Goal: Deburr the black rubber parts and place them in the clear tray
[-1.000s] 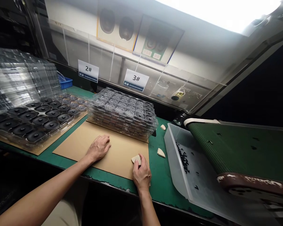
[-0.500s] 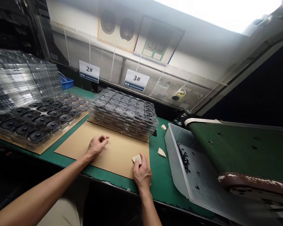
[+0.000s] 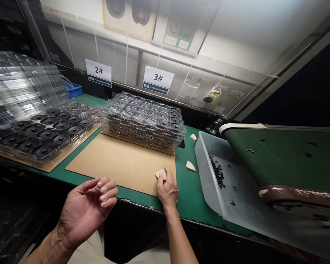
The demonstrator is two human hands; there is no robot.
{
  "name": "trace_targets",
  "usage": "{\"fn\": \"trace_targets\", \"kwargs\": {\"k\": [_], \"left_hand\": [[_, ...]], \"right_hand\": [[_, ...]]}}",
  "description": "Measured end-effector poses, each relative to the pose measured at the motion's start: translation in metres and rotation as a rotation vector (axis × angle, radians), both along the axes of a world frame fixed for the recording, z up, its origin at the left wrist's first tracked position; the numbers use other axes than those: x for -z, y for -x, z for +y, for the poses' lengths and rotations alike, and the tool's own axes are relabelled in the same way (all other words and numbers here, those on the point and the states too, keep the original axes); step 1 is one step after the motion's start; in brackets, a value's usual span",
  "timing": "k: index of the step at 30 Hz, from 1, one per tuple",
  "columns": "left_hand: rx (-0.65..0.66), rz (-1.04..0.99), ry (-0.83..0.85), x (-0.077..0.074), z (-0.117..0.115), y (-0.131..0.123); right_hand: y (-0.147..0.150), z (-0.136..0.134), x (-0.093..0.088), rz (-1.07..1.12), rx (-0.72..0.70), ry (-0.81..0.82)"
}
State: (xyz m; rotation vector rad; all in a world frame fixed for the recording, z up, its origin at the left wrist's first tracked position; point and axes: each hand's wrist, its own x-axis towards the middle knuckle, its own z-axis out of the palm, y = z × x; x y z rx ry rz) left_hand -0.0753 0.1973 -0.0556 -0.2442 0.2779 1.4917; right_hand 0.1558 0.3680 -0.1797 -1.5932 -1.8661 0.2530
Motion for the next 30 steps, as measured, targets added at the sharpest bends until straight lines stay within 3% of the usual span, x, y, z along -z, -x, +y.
{"fn": "trace_targets", "kwargs": {"k": [7, 21, 30], "left_hand": [[0.017, -0.03, -0.021, -0.012, -0.011, -0.003], [-0.024, -0.192, -0.061, -0.013, -0.028, 0.003], [-0.066, -0.091, -0.04, -0.005, -0.029, 0.005]], "right_hand": [[0.0, 0.0, 0.001, -0.001, 0.012, 0.011], [0.002, -0.001, -0.003, -0.022, 0.014, 0.011], [0.002, -0.001, -0.003, -0.036, 0.021, 0.01]]}}
